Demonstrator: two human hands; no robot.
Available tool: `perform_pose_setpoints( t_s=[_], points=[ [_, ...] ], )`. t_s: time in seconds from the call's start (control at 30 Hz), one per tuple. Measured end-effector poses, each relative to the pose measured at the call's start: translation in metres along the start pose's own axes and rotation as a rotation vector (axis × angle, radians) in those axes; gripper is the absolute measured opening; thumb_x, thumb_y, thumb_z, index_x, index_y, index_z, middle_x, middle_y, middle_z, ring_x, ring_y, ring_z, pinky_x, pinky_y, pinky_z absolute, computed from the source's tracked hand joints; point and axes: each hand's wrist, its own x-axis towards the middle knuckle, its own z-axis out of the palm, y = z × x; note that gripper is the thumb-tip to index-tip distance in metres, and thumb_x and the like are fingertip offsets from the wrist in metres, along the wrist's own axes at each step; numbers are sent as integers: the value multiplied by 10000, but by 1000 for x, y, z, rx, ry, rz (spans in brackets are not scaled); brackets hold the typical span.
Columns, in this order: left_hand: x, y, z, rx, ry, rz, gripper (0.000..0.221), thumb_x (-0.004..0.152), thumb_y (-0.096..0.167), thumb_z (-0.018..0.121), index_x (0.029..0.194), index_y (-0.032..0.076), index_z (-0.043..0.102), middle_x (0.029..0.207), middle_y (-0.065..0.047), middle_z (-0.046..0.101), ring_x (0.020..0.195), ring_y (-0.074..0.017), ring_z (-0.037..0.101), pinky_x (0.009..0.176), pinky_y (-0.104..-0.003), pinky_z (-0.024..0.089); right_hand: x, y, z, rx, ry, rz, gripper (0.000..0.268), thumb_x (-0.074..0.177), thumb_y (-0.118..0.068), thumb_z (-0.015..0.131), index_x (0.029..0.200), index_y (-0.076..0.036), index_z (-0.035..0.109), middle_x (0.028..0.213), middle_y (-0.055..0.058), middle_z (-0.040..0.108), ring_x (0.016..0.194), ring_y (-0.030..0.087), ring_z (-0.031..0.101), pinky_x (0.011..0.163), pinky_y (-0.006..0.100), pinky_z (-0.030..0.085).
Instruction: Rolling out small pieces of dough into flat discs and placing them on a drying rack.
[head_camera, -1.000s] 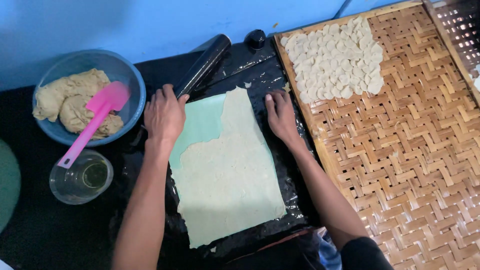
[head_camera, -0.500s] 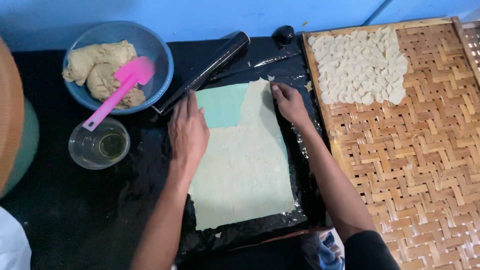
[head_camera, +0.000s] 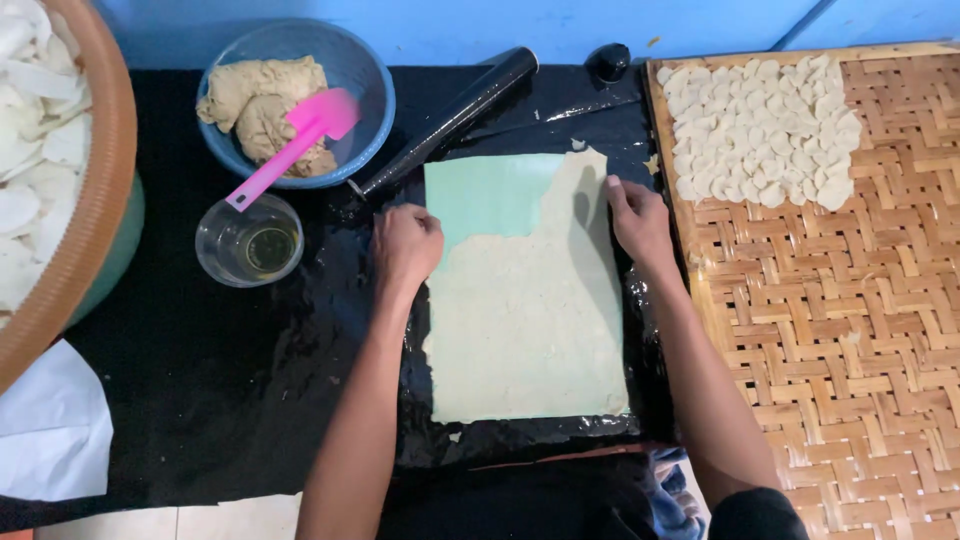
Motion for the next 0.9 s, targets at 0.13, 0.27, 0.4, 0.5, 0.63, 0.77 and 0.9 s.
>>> perform_pose_setpoints(
  t_s=[0.13,0.27,0.4,0.5,0.63,0.77,0.9],
  points=[
    [-10,19,-11,-78,-47,75,209,884,163,623,949,17,758,1019,-218,746,1012,-397,699,915,-470,540,-8,17,-25,-103,74,-25,500,1073,-432,594,1189,36,727,1016,208,756,949,226,726,849,342,544],
    [-10,43,-74,74,277,394,208,942,121,683,1103,-7,711,1071,-211,678,1040,-400,649,911,-478,511,-30,13,-44,-145,11,23,499,1039,-410,610,1345,-18,660,1049,220,757,950,262,721,841,352,542],
    [29,23,-133,449,512,419,259,907,132,737,1114,-21,711,1085,-239,650,1086,-425,608,918,-510,491,-56,15,-56,-151,-25,13,502,1013,-384,654,1373,-35,650,1138,198,751,1005,243,728,873,345,554],
    [60,-18,-135,529,273,293,255,854,84,721,1096,5,737,1141,-250,628,1116,-419,588,969,-496,494,-77,2,-63,-171,-36,-3,480,1008,-373,664,1355,-40,671,1172,193,748,1010,254,732,879,357,562],
    [93,-43,-123,567,366,294,256,898,48,664,1132,-39,725,1166,-260,613,1151,-435,572,872,-535,506,-93,-21,-66,-149,-69,-27,468,1007,-366,648,1353,-51,675,1205,188,740,1009,265,738,879,368,573],
    [104,-51,-128,886,318,250,193,937,97,612,1006,-18,749,1244,-219,607,1202,-396,577,964,-502,508,-112,-45,-66,-140,-97,-51,479,1004,-371,642,1365,-57,663,1220,193,729,1039,275,734,886,383,582],
    [120,-54,-137,813,355,323,239,1016,107,588,1107,-67,725,1163,-264,657,1054,-416,671,871,-502,554,-120,-88,-69,-198,-132,-79,482,1003,-370,640,1376,-65,648,1257,188,709,1026,300,732,860,406,593]
  ],
)
